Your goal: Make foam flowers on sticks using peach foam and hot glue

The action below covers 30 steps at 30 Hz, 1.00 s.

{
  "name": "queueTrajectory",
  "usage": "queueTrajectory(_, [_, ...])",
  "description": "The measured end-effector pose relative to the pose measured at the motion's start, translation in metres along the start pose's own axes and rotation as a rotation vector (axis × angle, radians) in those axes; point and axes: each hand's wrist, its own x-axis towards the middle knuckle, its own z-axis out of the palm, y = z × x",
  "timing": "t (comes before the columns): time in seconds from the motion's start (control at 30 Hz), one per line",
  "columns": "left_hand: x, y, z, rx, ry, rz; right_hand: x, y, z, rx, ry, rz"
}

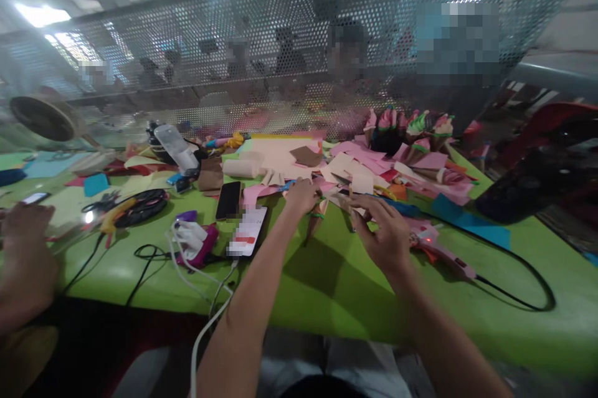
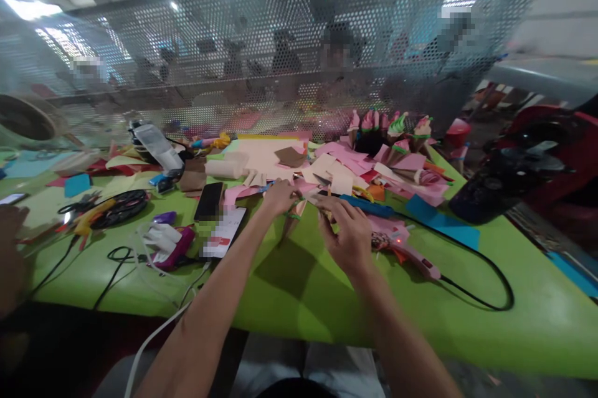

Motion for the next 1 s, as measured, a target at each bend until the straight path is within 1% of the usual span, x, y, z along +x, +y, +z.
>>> queueTrajectory(0.13, [0.003,0.001,0.004,-0.036,0.002,0.008,-0.001,0.001,0.000,0.005,-0.012,0.006])
queueTrajectory(0.3, [0.007,0.006,0.005,-0.110,0.056,-0.002,-0.001,0.002,0.000,-0.013,-0.017,0.012])
queueTrajectory(0.43, [0.007,0.005,0.000,-0.217,0.124,-0.036,0.000,0.001,0.001,-0.003,-0.031,0.029])
queueTrajectory(0.53, [0.003,0.005,-0.006,-0.318,0.170,-0.047,0.000,0.001,0.002,0.024,-0.029,0.059])
queueTrajectory(0.6, [-0.004,0.008,-0.009,-0.516,0.175,-0.041,0.000,0.001,0.002,0.070,-0.023,0.103])
queueTrajectory(0.67, [-0.017,0.014,-0.010,-0.968,0.157,-0.065,0.000,0.002,0.003,0.141,-0.013,0.160])
queueTrajectory(0.7, [-0.024,0.017,-0.010,-1.172,0.129,-0.082,0.001,0.002,0.003,0.179,-0.009,0.189])
queueTrajectory(0.73, [-0.032,0.020,-0.011,-1.320,0.091,-0.090,0.001,0.002,0.003,0.215,-0.007,0.216])
queueTrajectory(0.8, [-0.047,0.026,-0.012,-1.392,0.063,-0.095,0.001,0.002,0.004,0.277,-0.017,0.268])
queueTrajectory(0.87, [-0.059,0.033,-0.013,-1.516,-0.016,-0.148,0.001,0.002,0.005,0.326,-0.037,0.313])
queueTrajectory(0.93, [-0.067,0.039,-0.015,-1.614,-0.073,-0.166,0.002,0.001,0.007,0.370,-0.063,0.351])
queueTrajectory(1.0, [-0.070,0.044,-0.014,-1.664,-0.076,-0.131,0.003,0.000,0.007,0.420,-0.081,0.382])
